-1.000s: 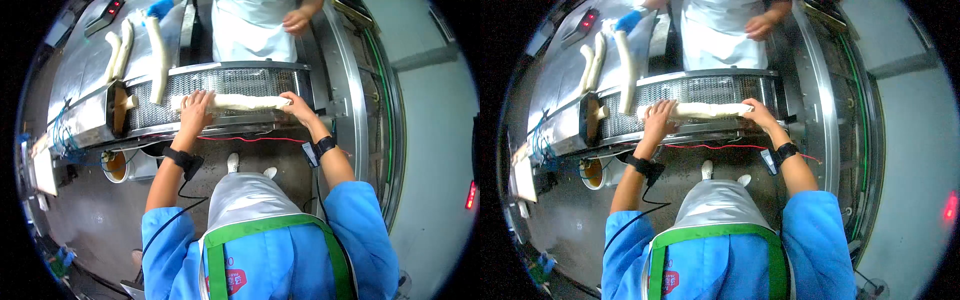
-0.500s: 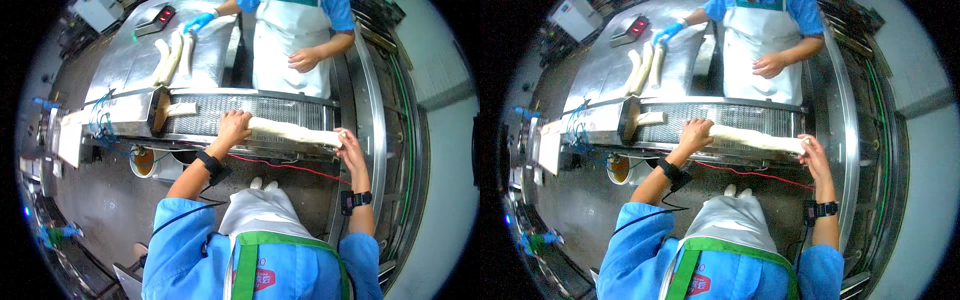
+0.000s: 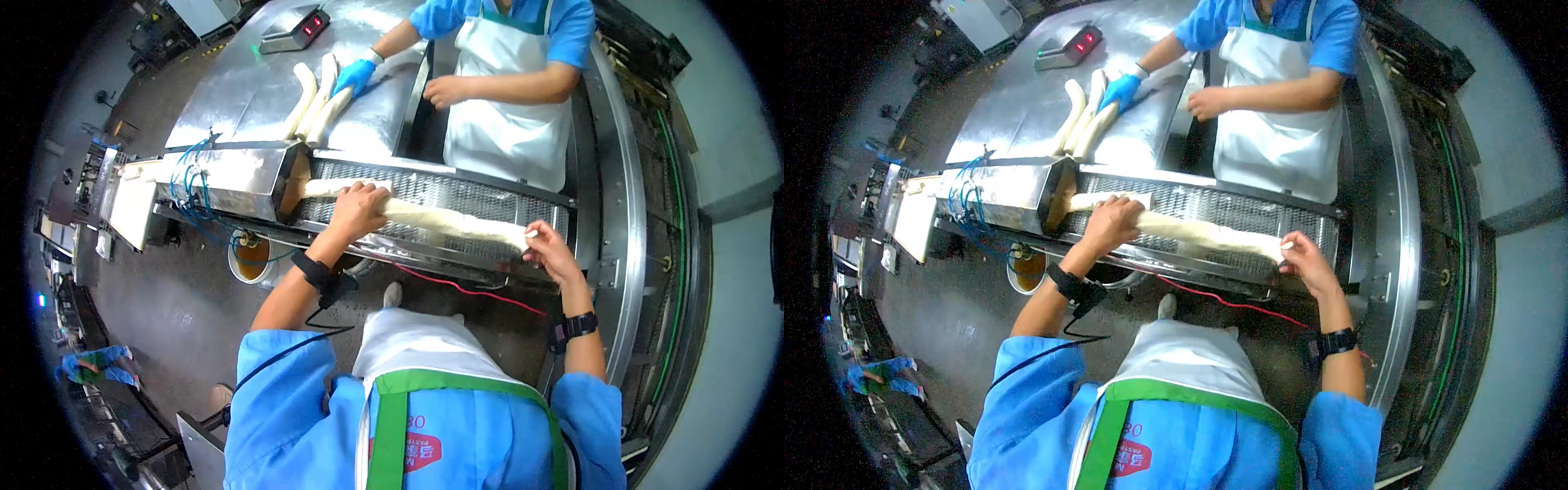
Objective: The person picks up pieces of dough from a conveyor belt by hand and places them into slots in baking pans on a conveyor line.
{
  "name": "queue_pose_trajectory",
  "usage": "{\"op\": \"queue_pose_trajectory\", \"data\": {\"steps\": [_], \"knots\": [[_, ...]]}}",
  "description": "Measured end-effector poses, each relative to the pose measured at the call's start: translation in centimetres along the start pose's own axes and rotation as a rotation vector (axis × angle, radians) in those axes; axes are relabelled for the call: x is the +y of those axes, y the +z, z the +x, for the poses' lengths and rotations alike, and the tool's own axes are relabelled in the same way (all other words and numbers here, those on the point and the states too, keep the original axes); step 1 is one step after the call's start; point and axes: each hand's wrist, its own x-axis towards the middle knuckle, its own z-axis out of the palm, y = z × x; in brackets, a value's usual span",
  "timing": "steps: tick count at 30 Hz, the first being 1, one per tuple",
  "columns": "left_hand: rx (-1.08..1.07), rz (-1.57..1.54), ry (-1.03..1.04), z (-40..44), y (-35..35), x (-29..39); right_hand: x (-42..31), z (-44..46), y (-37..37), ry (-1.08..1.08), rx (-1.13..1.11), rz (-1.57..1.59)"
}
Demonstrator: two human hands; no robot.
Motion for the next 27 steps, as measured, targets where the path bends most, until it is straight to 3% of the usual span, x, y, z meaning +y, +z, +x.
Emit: {"op": "queue_pose_trajectory", "data": {"steps": [5, 7, 16, 18, 20, 21, 23, 26, 27], "knots": [[0.019, 0.005, 0.027, -2.5, 1.4, -5.7, 0.0, 2.3, 4.2, 0.056, 0.065, -0.050], [-0.056, -0.032, -0.047, -3.3, 1.0, -7.6, 0.4, 3.6, 5.8, 0.021, -0.078, -0.230], [0.083, -0.064, -0.134, -5.7, 2.7, -12.0, 1.0, 7.8, 11.3, -0.099, -0.156, -0.271], [0.119, -0.062, -0.126, -5.7, 3.2, -12.0, 1.9, 8.4, 10.3, -0.104, -0.145, -0.261], [0.124, -0.063, -0.097, -5.4, 4.0, -12.0, 3.1, 9.0, 9.2, -0.147, -0.095, -0.755], [0.132, -0.060, -0.069, -5.1, 4.3, -11.9, 3.4, 9.0, 9.3, -0.144, -0.089, -0.753], [0.127, -0.053, -0.053, -4.5, 4.3, -11.4, 3.6, 9.2, 9.8, -0.121, 0.129, -0.683], [0.096, -0.039, -0.036, -3.9, 3.4, -10.6, 3.0, 9.1, 10.2, -0.276, 0.168, -0.713], [0.120, -0.032, -0.044, -3.8, 3.1, -10.5, 3.2, 9.1, 10.0, -0.193, 0.123, -0.628]]}}
